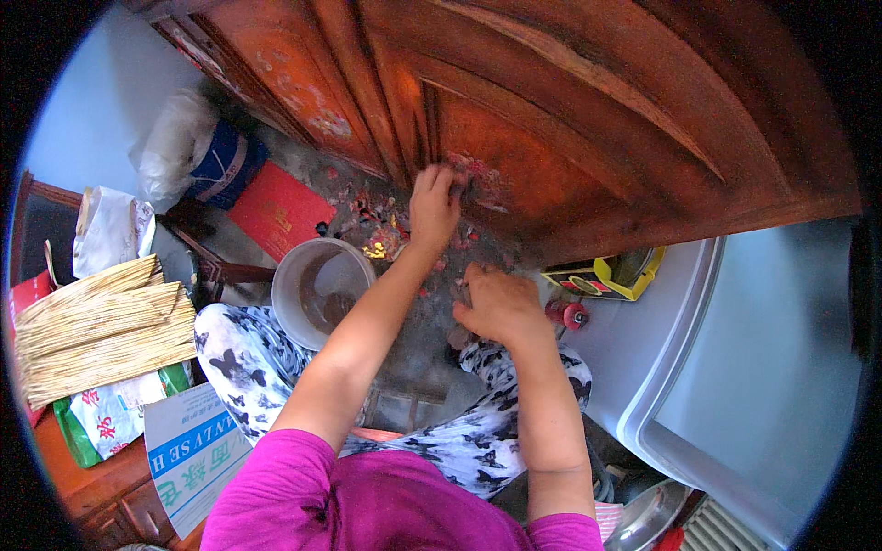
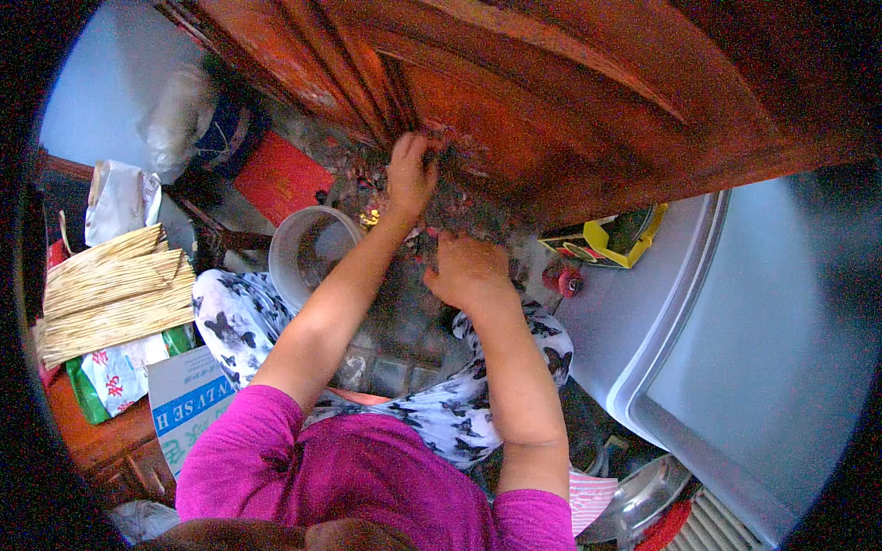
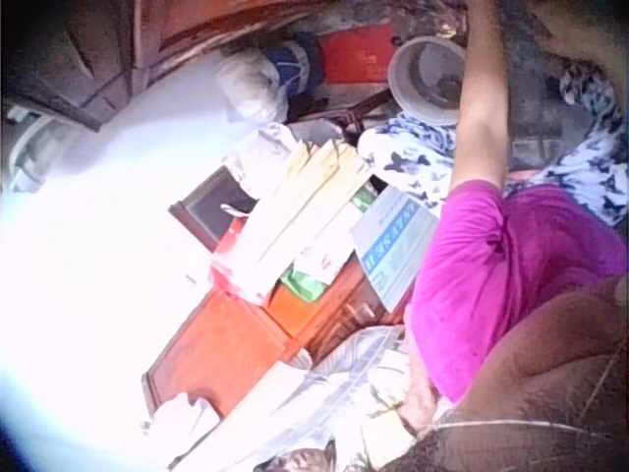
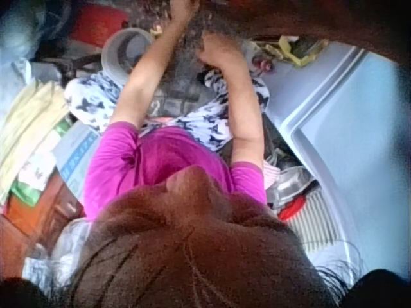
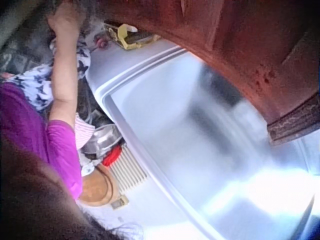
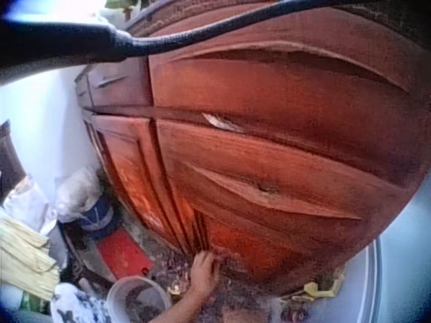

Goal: The person sits on the floor and scrubs the surface of a wooden cabinet using a cloth and a small bucket of water. They repeatedly wipe and scrub the cabinet door to remove residue.

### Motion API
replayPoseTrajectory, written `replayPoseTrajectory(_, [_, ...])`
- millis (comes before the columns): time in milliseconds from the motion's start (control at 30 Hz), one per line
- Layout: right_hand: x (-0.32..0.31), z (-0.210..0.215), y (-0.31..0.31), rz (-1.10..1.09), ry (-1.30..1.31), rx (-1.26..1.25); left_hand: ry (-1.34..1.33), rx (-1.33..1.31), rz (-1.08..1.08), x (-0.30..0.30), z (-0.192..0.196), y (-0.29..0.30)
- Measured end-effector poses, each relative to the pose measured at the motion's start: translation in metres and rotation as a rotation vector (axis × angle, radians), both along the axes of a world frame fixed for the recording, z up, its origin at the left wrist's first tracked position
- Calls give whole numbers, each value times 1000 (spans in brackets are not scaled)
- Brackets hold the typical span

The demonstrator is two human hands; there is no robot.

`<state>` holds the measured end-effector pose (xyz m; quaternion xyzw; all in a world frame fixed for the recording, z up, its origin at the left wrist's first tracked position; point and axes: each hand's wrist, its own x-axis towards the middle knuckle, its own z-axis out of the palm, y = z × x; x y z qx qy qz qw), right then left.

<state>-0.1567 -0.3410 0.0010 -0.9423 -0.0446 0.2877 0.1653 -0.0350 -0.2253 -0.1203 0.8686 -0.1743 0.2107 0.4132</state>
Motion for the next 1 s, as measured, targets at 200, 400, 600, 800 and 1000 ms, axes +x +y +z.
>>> replayPoseTrajectory(200, [-3, -3, 1, 10, -21, 15, 369, -345, 113, -4, -33, 22])
replayPoseTrajectory(400, [-2, 1, -4, -7, -17, -2, 832, -983, 169, 9, 22, -15])
replayPoseTrajectory(600, [1, 8, -2, 11, 18, -2, 775, -1214, 292, 21, 22, -35])
replayPoseTrajectory(800, [1, 9, 2, 29, -23, 23, 744, -1100, 285, 33, -5, -32])
replayPoseTrajectory(1000, [-2, 3, -6, 5, -16, 11, 830, -1238, 300, 14, 29, -44])
